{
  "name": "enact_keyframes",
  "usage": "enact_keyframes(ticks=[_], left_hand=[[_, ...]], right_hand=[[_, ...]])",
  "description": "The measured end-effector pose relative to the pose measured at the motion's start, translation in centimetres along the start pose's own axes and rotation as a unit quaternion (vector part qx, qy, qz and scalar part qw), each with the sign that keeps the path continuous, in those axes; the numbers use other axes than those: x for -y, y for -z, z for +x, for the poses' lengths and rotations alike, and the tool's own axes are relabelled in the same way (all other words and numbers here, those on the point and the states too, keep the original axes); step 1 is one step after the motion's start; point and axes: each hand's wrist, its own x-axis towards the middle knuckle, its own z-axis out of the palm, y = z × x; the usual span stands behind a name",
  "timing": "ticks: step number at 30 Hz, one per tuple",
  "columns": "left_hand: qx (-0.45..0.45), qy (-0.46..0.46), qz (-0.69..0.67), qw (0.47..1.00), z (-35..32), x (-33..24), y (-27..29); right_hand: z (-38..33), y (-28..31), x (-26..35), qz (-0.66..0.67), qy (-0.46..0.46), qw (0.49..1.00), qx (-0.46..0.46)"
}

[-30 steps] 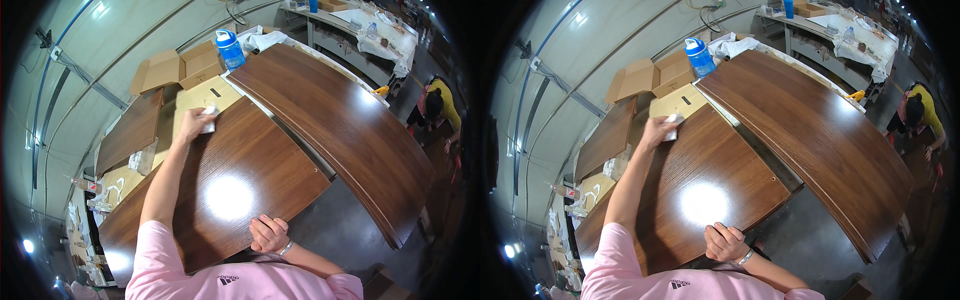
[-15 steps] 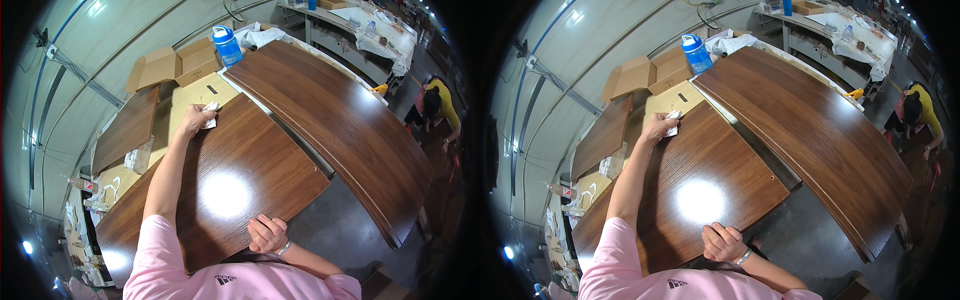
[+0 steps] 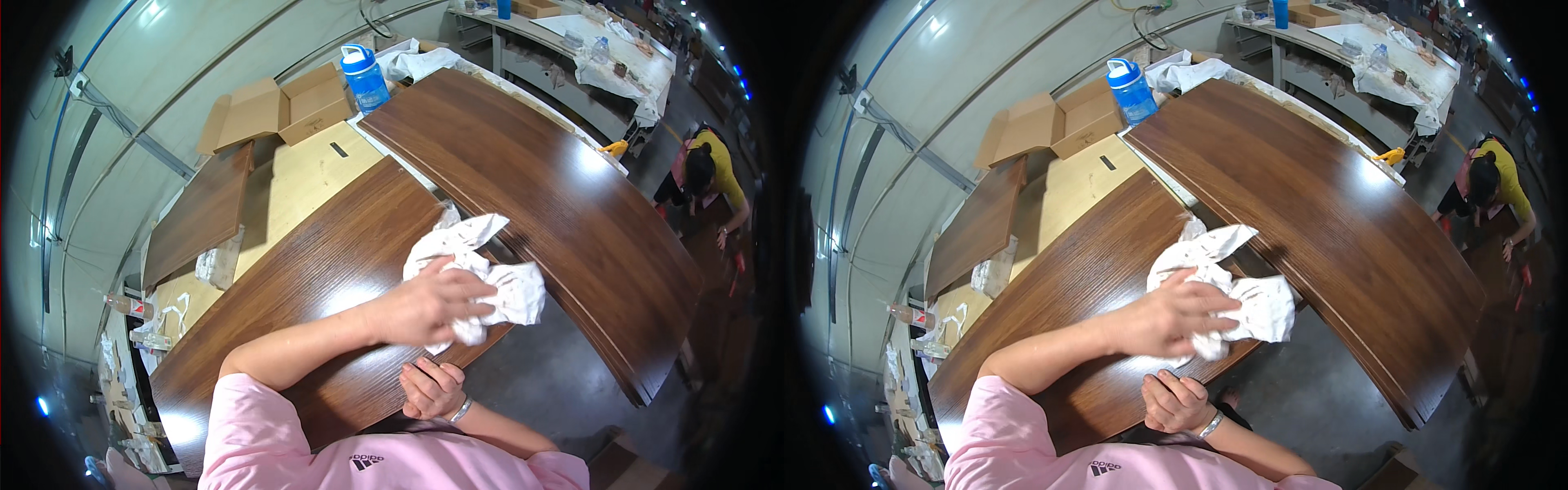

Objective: The person sands the edges of wooden furniture panels with a sanding block and wipes the surfaces with a cloth.

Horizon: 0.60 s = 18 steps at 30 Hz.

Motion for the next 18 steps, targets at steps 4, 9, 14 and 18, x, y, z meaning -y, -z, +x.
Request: enact_keyframes(ticks=[4, 9, 14, 18], left_hand=[[-0.099, 0.356, -0.027, 0.929, -4.0, 14.3, 6.0], [-0.206, 0.169, 0.192, 0.945, 0.0, 13.5, -0.1], [-0.028, -0.004, -0.103, 0.994, 5.8, -1.9, -6.0], [-0.089, 0.079, -0.161, 0.98, 3.0, -1.2, -1.4]], right_hand=[[0.4, -0.4, 0.6, 0.01, -0.003, 1.0, -0.011], [0.6, -0.5, 0.3, 0.012, -0.002, 1.0, -0.022], [0.2, -0.6, 0.1, 0.053, -0.019, 0.998, -0.005], [0.6, -0.1, 0.5, 0.037, -0.033, 0.999, 0.003]])
